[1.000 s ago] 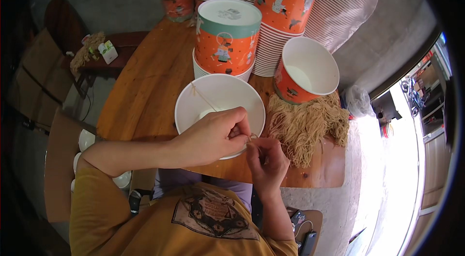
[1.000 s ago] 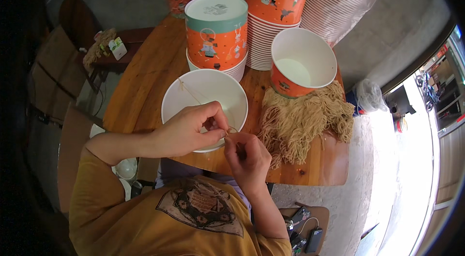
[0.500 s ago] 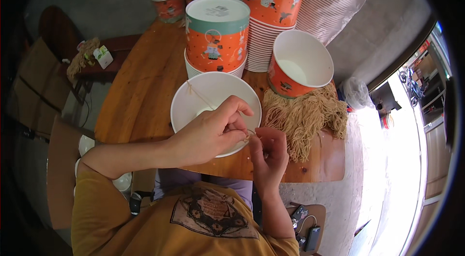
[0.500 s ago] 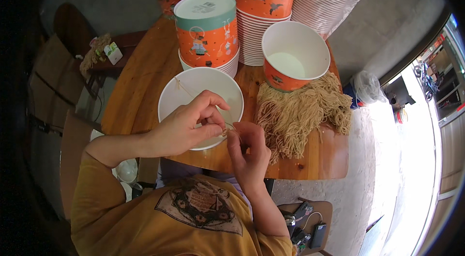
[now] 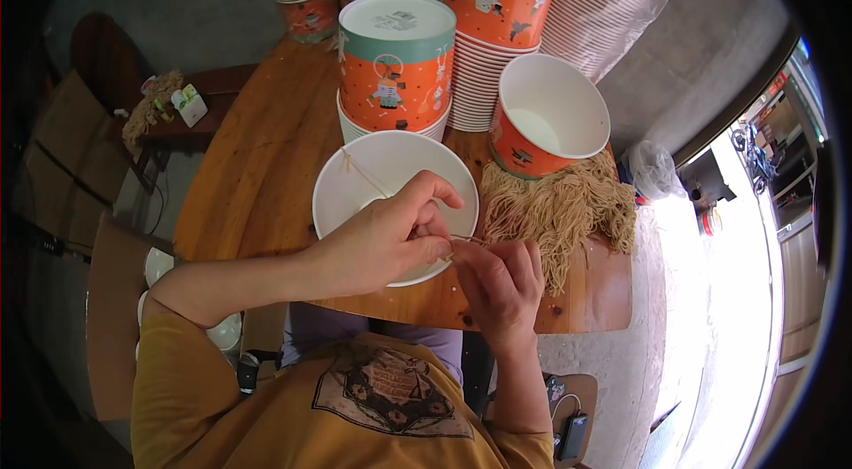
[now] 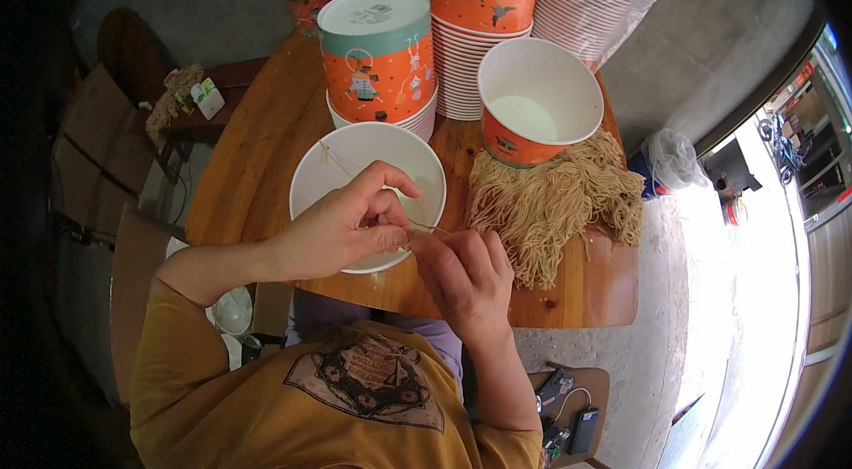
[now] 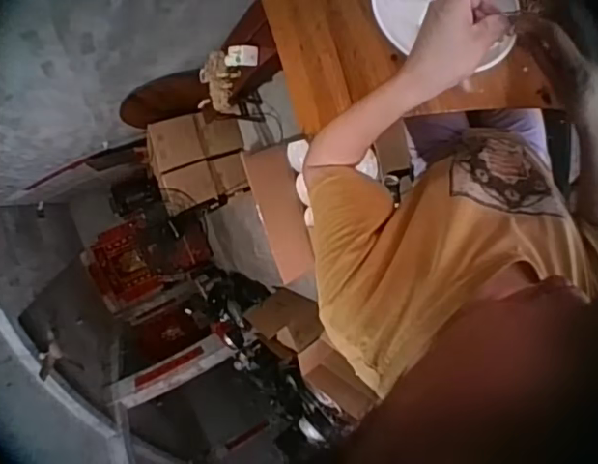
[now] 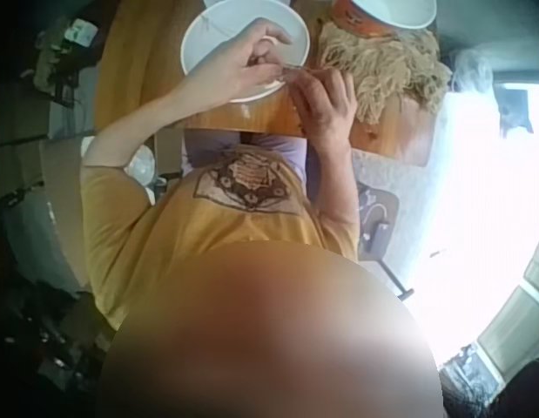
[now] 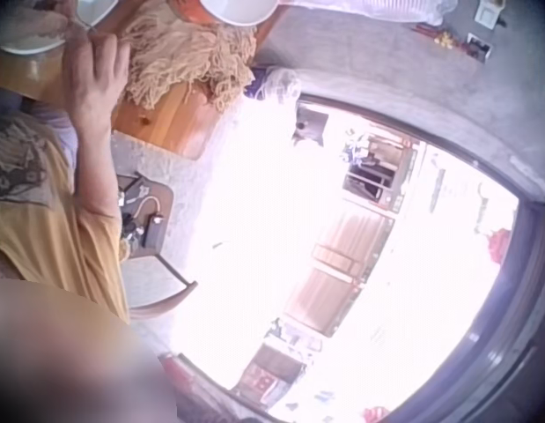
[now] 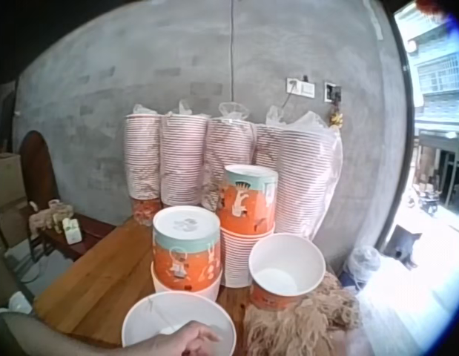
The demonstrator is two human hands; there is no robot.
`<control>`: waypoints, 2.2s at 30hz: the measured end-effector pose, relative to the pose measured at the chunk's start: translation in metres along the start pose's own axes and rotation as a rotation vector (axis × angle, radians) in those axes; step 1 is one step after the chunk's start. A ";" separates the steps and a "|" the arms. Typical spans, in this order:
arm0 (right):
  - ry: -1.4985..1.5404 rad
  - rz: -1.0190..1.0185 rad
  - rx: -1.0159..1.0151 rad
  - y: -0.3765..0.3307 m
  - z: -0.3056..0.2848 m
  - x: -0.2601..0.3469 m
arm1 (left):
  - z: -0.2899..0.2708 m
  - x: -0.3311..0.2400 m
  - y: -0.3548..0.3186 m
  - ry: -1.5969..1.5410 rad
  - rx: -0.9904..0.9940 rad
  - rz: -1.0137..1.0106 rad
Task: Threading and tying string handles onto large paper buckets for packaging.
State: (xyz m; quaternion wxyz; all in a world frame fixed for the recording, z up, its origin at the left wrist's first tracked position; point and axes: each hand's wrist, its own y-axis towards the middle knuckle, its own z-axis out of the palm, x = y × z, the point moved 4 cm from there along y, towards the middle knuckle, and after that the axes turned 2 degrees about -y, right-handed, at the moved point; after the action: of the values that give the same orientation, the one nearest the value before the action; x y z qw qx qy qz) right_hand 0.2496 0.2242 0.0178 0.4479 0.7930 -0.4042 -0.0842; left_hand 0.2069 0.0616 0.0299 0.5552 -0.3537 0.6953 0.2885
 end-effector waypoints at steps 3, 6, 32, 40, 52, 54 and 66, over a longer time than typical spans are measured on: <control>0.019 -0.009 0.025 0.005 0.001 0.001 | 0.001 0.000 -0.001 0.009 -0.004 -0.018; 0.043 0.042 0.059 0.007 0.004 0.002 | 0.007 0.000 -0.004 0.030 -0.006 0.022; 1.055 0.878 0.125 -0.021 0.019 -0.009 | 0.003 -0.008 -0.003 0.343 0.026 0.120; 0.917 0.816 0.115 -0.021 0.016 -0.009 | 0.002 -0.011 -0.007 0.512 0.019 0.113; 0.427 0.483 0.157 -0.009 0.005 0.002 | 0.003 -0.013 -0.005 0.392 0.030 0.013; 0.416 0.479 0.146 -0.009 0.006 0.002 | 0.003 -0.012 -0.004 0.393 0.032 0.009; 0.119 0.224 0.078 -0.007 0.000 0.003 | 0.001 -0.013 -0.006 0.446 -0.013 0.105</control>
State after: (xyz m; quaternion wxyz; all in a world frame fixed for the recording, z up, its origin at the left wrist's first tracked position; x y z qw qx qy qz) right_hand 0.2560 0.2239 0.0132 0.4467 0.7633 -0.4657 0.0292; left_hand 0.2137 0.0611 0.0419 0.3697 -0.3758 0.8163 0.2362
